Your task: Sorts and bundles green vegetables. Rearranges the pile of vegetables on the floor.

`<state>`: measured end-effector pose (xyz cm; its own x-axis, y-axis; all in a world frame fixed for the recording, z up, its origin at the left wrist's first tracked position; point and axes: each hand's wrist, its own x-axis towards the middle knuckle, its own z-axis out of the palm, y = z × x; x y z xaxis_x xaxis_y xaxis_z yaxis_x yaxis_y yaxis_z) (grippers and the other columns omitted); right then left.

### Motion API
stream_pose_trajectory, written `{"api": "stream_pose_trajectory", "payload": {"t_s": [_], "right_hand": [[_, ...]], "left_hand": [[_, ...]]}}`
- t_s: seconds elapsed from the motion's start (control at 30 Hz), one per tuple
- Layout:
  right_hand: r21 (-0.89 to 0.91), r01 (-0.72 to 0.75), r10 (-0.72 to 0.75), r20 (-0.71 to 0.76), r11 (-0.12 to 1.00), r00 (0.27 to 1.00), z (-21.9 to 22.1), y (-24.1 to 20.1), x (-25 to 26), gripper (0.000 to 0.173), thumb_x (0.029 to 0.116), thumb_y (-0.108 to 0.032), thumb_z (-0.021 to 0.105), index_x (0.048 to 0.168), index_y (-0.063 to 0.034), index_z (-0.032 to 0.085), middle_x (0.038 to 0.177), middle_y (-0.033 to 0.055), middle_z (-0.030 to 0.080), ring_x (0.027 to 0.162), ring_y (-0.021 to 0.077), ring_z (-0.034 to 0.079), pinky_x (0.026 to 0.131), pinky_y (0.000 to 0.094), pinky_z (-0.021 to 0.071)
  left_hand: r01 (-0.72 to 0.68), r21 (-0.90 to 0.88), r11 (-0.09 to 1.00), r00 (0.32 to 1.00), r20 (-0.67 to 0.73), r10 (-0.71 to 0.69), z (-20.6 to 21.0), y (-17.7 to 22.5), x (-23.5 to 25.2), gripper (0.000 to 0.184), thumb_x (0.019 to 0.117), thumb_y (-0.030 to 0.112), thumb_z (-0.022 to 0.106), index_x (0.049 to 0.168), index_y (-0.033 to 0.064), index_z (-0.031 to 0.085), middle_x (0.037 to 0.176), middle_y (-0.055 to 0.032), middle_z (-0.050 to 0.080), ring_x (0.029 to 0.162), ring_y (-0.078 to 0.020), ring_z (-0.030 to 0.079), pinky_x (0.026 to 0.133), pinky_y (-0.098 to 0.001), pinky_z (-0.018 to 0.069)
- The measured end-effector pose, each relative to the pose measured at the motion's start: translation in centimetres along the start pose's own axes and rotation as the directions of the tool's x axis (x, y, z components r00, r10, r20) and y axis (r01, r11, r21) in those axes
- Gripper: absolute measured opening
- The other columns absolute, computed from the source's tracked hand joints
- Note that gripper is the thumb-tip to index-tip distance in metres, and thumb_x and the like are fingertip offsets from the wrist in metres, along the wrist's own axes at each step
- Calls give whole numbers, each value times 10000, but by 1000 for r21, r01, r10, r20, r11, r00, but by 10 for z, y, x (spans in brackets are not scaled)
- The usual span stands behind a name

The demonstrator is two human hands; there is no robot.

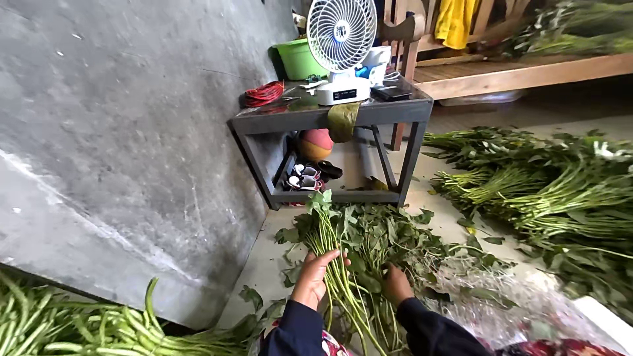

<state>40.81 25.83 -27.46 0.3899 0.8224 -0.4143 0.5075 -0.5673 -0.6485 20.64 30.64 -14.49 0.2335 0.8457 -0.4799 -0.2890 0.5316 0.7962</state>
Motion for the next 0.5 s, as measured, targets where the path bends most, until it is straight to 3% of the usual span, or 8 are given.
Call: {"api": "stream_pose_trajectory", "payload": {"t_s": [0.03,0.1,0.17,0.27,0.43,0.5], "right_hand": [[-72,-51,53,16,996,998,9,-2,0,643,937,-283,707,1453,25,478,1388,281,565,1286,422,574,1088,579,458],[-135,-107,109,7,985,994,18,-2,3,650,887,-269,740,1418,24,509,1387,272,572,1292,416,574,1071,585,471],[-71,-102,102,-8,992,995,9,1,7,557,869,-264,760,1329,9,607,1312,261,629,1248,418,603,1051,606,480],[46,-53,54,-24,998,998,-21,9,3,459,884,-245,753,1265,-8,658,1217,228,683,1160,395,651,1014,603,497],[342,92,-47,-139,935,989,-59,7,-25,486,861,-142,778,1299,-18,609,1060,161,708,944,290,697,874,509,566],[338,142,-67,-222,931,973,-62,-5,-34,494,853,-111,770,1314,-29,610,1001,149,702,881,285,688,830,505,568]], "left_hand": [[-2,8,1000,1000,-15,2,-1,-1,2,279,1004,11,584,1275,-35,538,956,-212,704,799,-330,723,674,-465,625],[-20,27,999,999,-49,21,-4,-3,5,317,993,2,601,1297,-41,523,965,-220,707,796,-331,726,660,-452,625],[-52,34,998,995,-88,55,-6,-2,9,340,979,-15,618,1299,-58,513,980,-225,712,810,-321,733,678,-426,630],[-107,38,994,987,-114,111,-5,-4,11,360,964,-49,622,1300,-76,494,988,-229,706,817,-311,738,704,-408,640],[-108,110,988,988,-101,119,3,-7,8,363,973,-10,637,1303,-53,493,938,-202,707,771,-309,730,624,-432,631],[-128,113,985,984,-113,141,5,-7,7,350,974,-7,639,1291,-57,497,933,-202,708,749,-301,726,605,-420,626]]}}
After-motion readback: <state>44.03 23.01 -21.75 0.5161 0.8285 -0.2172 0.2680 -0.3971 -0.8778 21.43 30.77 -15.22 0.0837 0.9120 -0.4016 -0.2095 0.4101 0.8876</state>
